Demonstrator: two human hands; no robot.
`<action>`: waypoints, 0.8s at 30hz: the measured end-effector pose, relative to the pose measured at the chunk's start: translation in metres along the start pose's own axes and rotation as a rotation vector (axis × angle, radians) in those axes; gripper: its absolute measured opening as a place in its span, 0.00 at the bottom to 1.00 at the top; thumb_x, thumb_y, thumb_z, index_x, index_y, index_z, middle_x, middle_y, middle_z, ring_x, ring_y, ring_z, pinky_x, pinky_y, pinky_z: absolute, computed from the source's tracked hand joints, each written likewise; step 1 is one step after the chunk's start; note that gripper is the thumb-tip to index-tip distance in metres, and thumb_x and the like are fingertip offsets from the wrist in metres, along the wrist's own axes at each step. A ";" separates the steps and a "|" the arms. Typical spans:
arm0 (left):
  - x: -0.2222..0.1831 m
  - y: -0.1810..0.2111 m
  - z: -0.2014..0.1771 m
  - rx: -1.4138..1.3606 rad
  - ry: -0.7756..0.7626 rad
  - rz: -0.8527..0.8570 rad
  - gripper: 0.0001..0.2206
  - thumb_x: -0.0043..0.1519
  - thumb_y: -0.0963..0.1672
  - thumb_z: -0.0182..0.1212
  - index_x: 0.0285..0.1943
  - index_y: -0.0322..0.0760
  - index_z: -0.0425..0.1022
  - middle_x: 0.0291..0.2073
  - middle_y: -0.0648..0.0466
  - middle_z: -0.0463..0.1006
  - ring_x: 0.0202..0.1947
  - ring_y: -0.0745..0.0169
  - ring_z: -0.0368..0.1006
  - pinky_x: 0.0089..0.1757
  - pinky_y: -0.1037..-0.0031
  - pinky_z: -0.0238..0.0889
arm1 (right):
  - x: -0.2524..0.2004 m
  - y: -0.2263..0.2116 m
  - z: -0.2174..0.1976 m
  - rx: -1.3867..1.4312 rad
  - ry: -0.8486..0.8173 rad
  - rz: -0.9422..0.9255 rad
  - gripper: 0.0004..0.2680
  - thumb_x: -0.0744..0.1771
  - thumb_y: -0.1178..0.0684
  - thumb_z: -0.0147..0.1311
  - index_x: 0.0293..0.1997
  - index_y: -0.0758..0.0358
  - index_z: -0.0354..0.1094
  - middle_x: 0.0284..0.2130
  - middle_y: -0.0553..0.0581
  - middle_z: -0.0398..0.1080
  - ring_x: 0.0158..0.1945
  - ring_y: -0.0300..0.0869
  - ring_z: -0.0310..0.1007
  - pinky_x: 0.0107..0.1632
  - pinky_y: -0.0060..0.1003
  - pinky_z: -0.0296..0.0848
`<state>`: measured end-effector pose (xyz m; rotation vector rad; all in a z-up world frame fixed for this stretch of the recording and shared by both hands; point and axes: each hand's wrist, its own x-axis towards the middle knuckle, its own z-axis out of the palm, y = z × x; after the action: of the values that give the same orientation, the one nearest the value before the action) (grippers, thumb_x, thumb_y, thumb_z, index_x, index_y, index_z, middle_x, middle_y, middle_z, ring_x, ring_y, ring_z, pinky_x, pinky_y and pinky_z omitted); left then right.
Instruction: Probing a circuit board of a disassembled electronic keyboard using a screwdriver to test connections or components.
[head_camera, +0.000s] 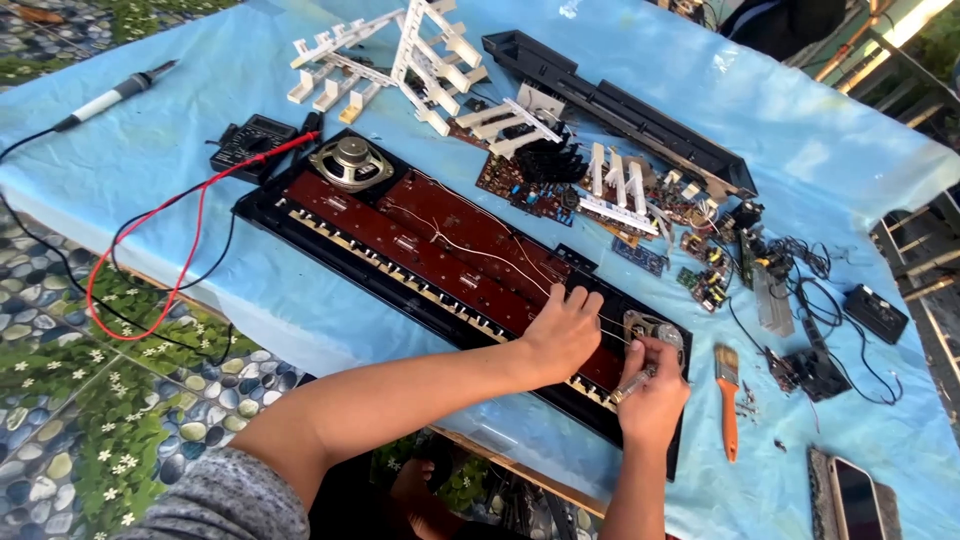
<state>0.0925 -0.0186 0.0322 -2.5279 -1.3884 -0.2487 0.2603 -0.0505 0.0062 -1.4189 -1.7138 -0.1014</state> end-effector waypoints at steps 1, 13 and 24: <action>0.000 0.000 0.001 0.005 0.001 -0.011 0.12 0.56 0.46 0.68 0.47 0.40 0.80 0.51 0.46 0.70 0.51 0.49 0.65 0.55 0.50 0.59 | 0.000 0.004 0.002 0.008 -0.002 -0.008 0.07 0.73 0.53 0.50 0.47 0.67 0.70 0.35 0.61 0.76 0.33 0.51 0.77 0.33 0.44 0.74; 0.003 -0.003 -0.006 -0.001 -0.061 0.030 0.14 0.57 0.46 0.67 0.50 0.39 0.80 0.53 0.46 0.68 0.49 0.50 0.64 0.54 0.50 0.60 | -0.004 0.026 0.011 -0.026 0.007 0.034 0.08 0.73 0.51 0.51 0.49 0.65 0.71 0.34 0.60 0.77 0.30 0.52 0.76 0.33 0.46 0.72; 0.004 0.001 0.007 0.159 0.059 0.113 0.10 0.58 0.47 0.64 0.46 0.45 0.82 0.48 0.48 0.70 0.47 0.49 0.65 0.52 0.50 0.61 | -0.005 0.026 0.011 -0.052 0.008 0.041 0.08 0.74 0.52 0.52 0.50 0.66 0.72 0.34 0.59 0.77 0.27 0.50 0.75 0.31 0.44 0.72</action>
<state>0.0956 -0.0138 0.0261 -2.4374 -1.1892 -0.1828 0.2752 -0.0398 -0.0151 -1.4891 -1.6854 -0.1302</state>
